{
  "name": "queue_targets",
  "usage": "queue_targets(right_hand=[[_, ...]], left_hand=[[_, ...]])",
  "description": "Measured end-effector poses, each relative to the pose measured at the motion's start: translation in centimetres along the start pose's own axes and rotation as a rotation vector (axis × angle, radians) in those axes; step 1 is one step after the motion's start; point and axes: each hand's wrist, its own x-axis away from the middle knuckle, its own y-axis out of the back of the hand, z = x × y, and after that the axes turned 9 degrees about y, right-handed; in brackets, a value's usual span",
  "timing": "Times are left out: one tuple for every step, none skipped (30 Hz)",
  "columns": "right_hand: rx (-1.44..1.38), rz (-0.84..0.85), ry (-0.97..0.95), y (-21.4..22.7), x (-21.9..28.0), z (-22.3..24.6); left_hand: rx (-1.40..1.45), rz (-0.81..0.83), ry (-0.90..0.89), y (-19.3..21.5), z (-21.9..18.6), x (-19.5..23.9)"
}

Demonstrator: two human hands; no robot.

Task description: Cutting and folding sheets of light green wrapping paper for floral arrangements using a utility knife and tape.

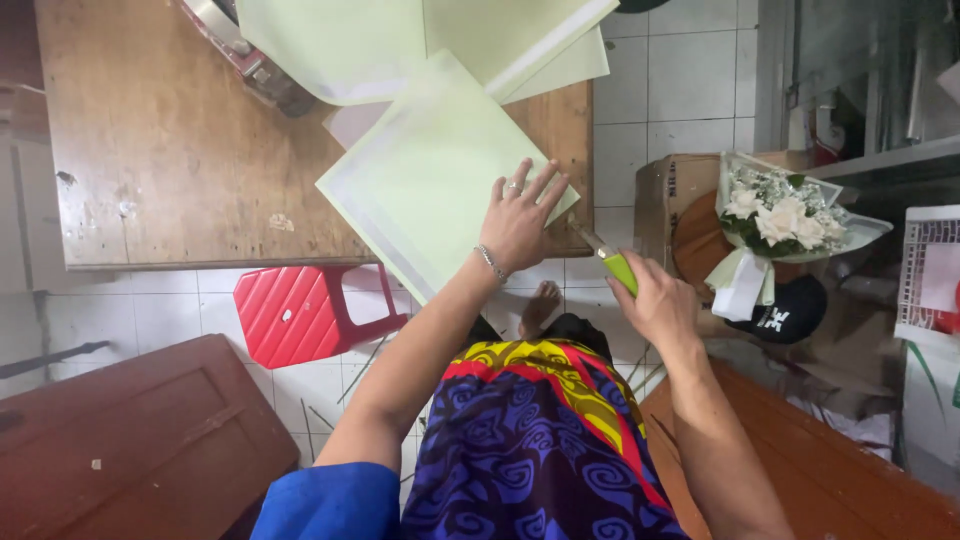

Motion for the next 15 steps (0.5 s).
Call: queue_targets(right_hand=[[-0.004,0.007,-0.001,-0.2,0.0,-0.3],[-0.004,0.012,0.006,-0.5,0.0,-0.7],[-0.003,0.01,0.016,-0.8,-0.4,-1.0],[-0.005,0.011,0.017,-0.8,-0.2,-1.0],[-0.001,0.007,0.016,-0.7,-0.2,-0.9],[0.003,0.003,0.015,-0.7,-0.3,-0.9],[0.001,0.002,0.015,-0.5,-0.2,-0.9],[-0.017,-0.01,0.012,-0.3,-0.1,-0.9],[-0.036,-0.021,0.01,-0.1,0.0,-1.0],[-0.036,-0.021,0.012,-0.1,0.1,-1.0],[-0.064,-0.029,0.0,-0.1,0.2,-1.0],[-0.092,-0.037,-0.012,-0.1,0.2,-1.0],[-0.094,-0.036,-0.013,-0.1,0.2,-1.0],[-0.109,-0.029,-0.017,0.0,0.2,-1.0],[-0.122,-0.023,-0.024,0.0,0.2,-1.0]], left_hand=[[0.002,0.008,0.002,0.4,-0.2,0.0],[-0.002,-0.017,0.002,0.7,-0.4,-0.1],[-0.009,-0.048,0.001,1.2,-0.4,-0.4],[-0.01,-0.047,0.002,1.0,-0.5,-0.3],[-0.002,-0.032,0.008,1.0,-0.5,-0.3],[0.006,-0.017,0.013,1.0,-0.6,-0.3],[0.005,-0.018,0.013,0.9,-0.5,-0.5],[0.003,-0.013,0.003,0.8,-0.3,-0.6],[0.003,-0.007,-0.005,0.6,-0.3,-0.7],[0.003,-0.007,-0.003,0.2,-0.1,-0.9],[0.015,-0.037,-0.018,-0.2,0.1,-1.0],[0.027,-0.066,-0.033,-0.7,0.3,-1.2],[0.026,-0.064,-0.033,-0.3,0.4,-1.2],[0.031,-0.056,-0.045,0.0,0.5,-1.2],[0.036,-0.048,-0.059,0.4,0.7,-1.3]])
